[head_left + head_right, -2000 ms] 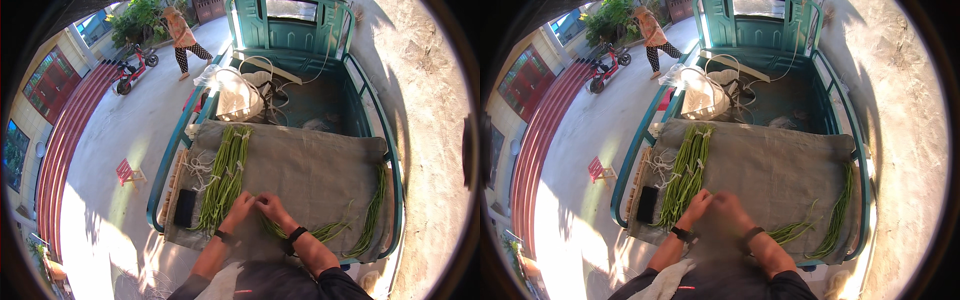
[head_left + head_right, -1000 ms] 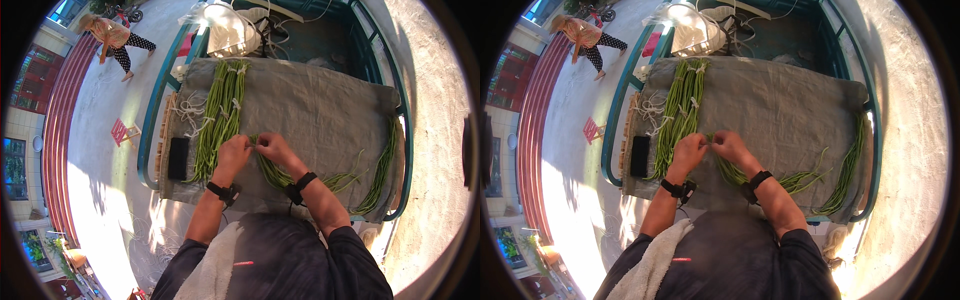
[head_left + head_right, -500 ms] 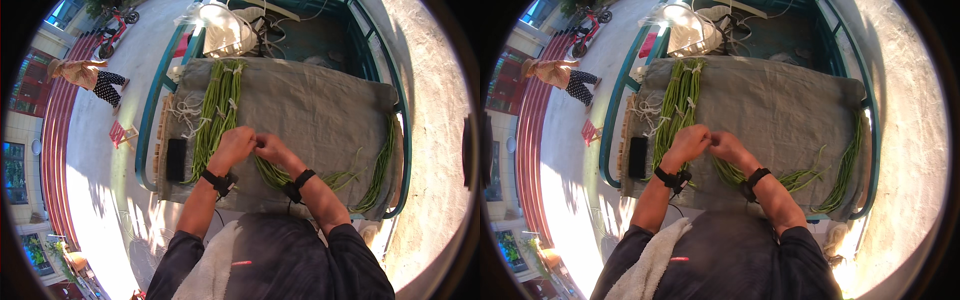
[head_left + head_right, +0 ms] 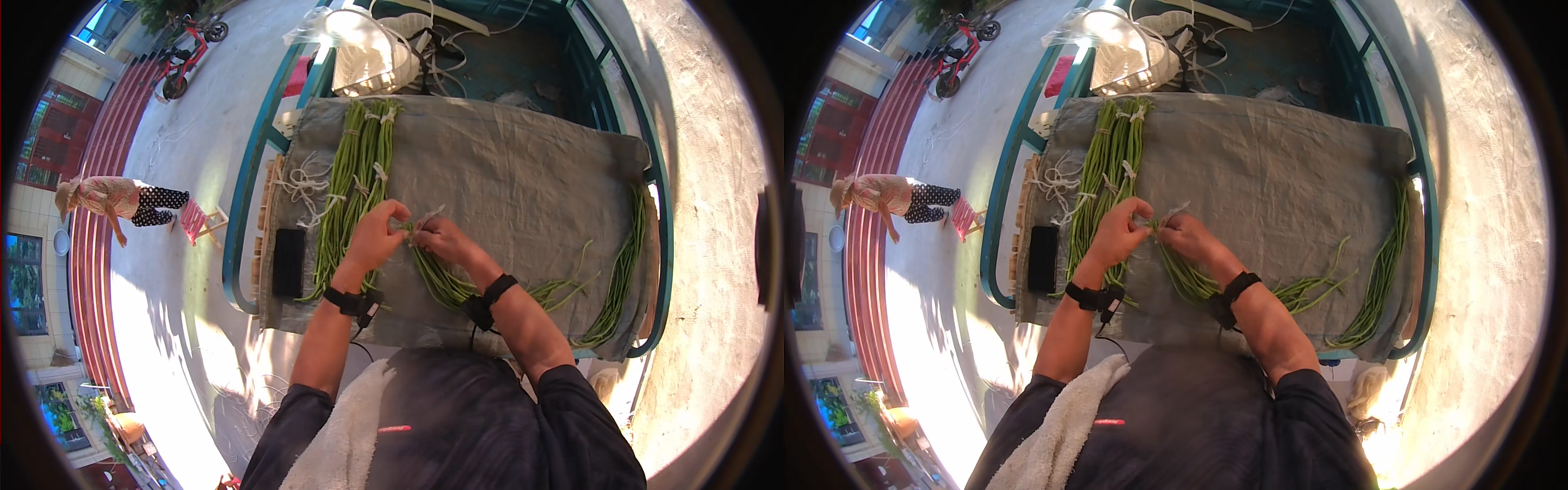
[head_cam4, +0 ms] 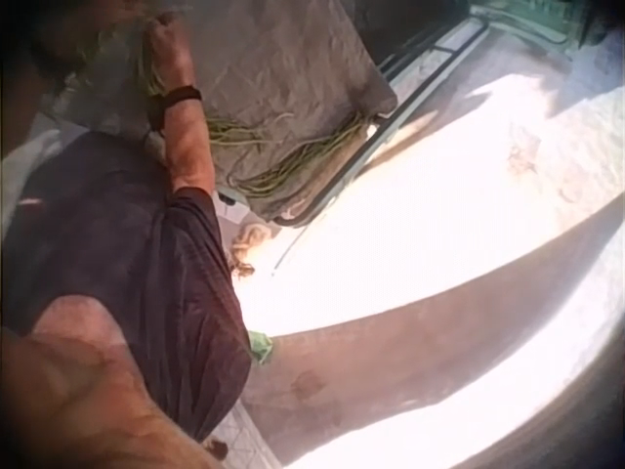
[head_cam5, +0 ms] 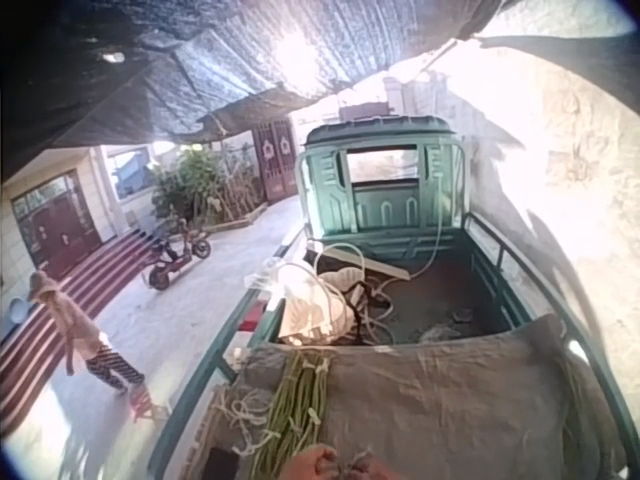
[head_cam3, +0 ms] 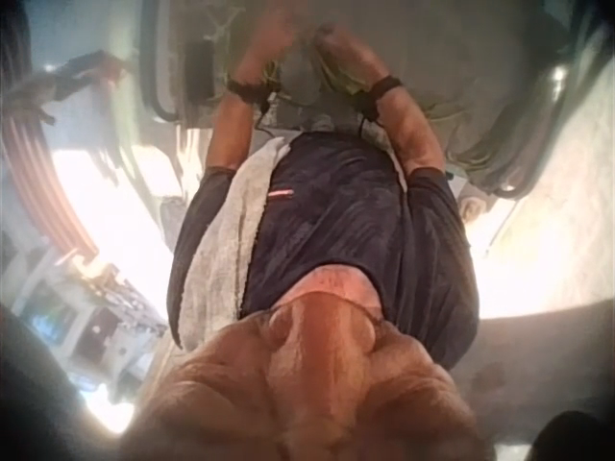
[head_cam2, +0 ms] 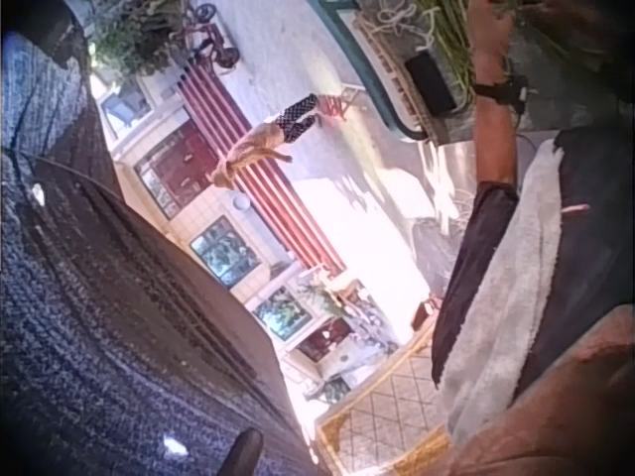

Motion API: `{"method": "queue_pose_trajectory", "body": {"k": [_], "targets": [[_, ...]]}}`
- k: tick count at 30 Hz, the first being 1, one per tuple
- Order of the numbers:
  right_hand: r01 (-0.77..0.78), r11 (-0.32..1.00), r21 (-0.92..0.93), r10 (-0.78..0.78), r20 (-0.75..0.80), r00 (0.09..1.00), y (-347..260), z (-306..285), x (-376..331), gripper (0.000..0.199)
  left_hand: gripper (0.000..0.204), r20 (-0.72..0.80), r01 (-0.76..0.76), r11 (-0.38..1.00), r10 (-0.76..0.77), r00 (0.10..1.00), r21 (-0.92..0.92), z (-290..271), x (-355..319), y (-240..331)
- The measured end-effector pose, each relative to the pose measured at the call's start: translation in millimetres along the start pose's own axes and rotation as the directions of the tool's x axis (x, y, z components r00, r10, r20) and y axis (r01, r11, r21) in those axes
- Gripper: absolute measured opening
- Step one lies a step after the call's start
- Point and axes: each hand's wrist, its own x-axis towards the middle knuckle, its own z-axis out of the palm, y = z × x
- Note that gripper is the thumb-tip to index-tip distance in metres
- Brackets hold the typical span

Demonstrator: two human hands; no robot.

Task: The person gathers long beans by hand, aligns them into a bundle, and secures the bundle with a white string. They then pick up loose long beans one at a time, organize them into another bundle, and secure it with a string.

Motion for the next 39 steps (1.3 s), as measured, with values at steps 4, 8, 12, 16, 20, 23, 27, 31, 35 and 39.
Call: {"method": "queue_pose_trajectory", "body": {"k": [4,8,12,16,20,23,27,31,35,39], "targets": [[-0.050,0.997,0.050,0.050,-0.007,0.999,1.0,-1.4,-1.7,0.027,0.033,0.055,-0.060,0.978,0.050,0.997,0.201,15.6,-12.6,0.7],[-0.040,0.996,0.074,0.037,0.044,0.998,-0.6,-3.0,0.6,0.029,0.027,-0.026,-0.077,0.977,0.084,0.996,0.197,21.8,-13.1,-11.7],[-0.021,1.000,-0.009,0.021,0.028,0.999,-6.6,-6.5,-8.6,0.024,0.018,-0.057,-0.057,0.986,0.067,0.996,0.158,27.3,-14.2,-15.8],[0.028,0.995,-0.097,-0.024,0.038,0.999,-10.4,-3.2,-7.8,0.022,0.016,-0.083,0.011,0.997,-0.004,0.997,0.082,27.6,-17.0,-31.8],[0.011,0.989,-0.146,-0.022,-0.075,0.997,-4.2,0.9,-11.9,0.023,0.015,-0.051,0.123,0.991,-0.127,0.991,-0.059,33.3,-17.9,-28.5],[0.071,0.988,-0.138,-0.099,-0.204,0.974,-9.9,8.9,-15.0,0.020,0.016,0.012,0.150,0.976,-0.150,0.989,-0.156,30.9,-18.7,-32.8],[0.161,0.921,-0.353,-0.264,-0.266,0.927,-25.8,19.5,-23.0,0.014,0.015,0.068,0.220,0.960,-0.211,0.975,-0.172,26.2,-16.3,-43.4],[0.265,0.861,-0.433,-0.414,-0.297,0.860,-37.5,26.4,-29.6,0.011,0.014,0.231,0.370,0.887,-0.313,0.921,-0.276,20.3,-10.7,-50.4],[0.267,0.839,-0.474,-0.415,-0.243,0.877,-38.0,25.5,-28.1,0.011,0.015,0.278,0.397,0.872,-0.320,0.906,-0.286,16.6,-7.9,-51.7],[0.248,0.852,-0.462,-0.396,-0.256,0.882,-36.7,23.5,-27.4,0.011,0.016,0.289,0.398,0.871,-0.318,0.903,-0.287,15.5,-5.6,-49.2]]}}
